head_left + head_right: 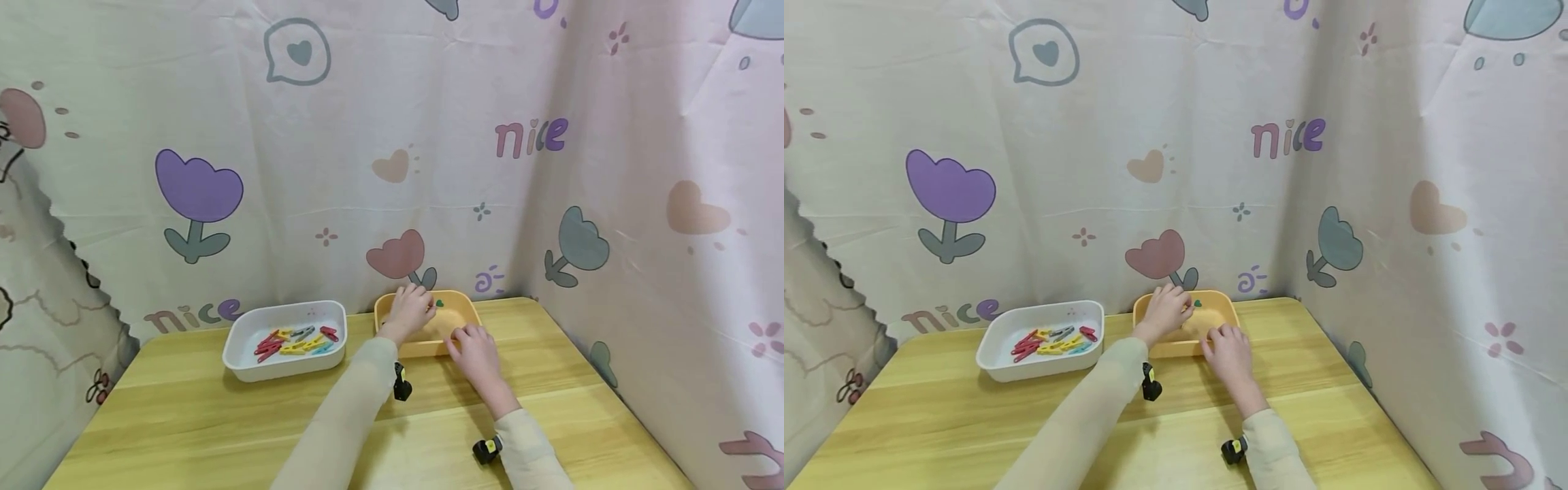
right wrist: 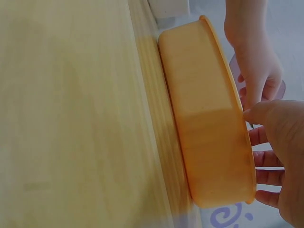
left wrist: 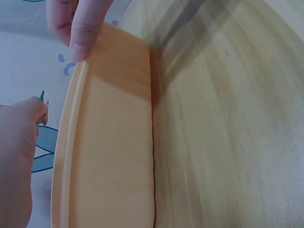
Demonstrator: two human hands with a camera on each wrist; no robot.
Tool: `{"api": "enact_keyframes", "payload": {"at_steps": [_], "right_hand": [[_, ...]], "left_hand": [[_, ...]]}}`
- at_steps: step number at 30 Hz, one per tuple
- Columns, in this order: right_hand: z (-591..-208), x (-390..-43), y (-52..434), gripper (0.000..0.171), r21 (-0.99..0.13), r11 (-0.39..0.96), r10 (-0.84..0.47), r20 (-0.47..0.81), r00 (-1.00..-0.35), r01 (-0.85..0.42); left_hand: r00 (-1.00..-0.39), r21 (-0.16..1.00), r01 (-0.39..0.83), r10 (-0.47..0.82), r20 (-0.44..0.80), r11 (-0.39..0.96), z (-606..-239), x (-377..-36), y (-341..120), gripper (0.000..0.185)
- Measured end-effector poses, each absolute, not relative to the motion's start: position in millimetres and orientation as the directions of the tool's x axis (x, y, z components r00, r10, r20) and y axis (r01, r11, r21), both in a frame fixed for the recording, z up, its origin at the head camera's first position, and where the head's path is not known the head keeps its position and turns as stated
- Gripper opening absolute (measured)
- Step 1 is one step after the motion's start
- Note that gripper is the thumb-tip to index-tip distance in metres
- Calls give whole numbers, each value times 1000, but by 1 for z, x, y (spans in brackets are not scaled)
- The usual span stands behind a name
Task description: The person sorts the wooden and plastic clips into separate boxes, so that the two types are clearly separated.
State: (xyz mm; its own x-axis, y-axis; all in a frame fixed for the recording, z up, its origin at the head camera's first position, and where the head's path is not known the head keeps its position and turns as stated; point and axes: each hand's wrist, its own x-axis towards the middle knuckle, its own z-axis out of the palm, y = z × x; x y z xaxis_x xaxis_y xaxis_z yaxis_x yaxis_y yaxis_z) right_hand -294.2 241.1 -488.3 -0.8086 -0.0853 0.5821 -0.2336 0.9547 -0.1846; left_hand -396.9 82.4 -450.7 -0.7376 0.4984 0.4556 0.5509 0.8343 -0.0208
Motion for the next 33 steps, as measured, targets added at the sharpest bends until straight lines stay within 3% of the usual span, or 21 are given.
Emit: {"api": "enact_keyframes", "payload": {"at_steps": [6, 23, 33], "right_hand": [[-490, -296, 240, 17, -165, 957, -91, 608, -789, -238], [-488, -293, 239, 19, -175, 961, -77, 577, -813, -215], [-490, -296, 239, 18, -168, 960, -80, 604, -793, -225]], "left_hand": [[-759, 3, 540, 485, 433, 842, -453, -401, 84, 17], [-771, -2, 525, 476, 424, 851, -463, -405, 91, 18], [-783, 29, 527, 472, 406, 849, -466, -400, 92, 30]]}}
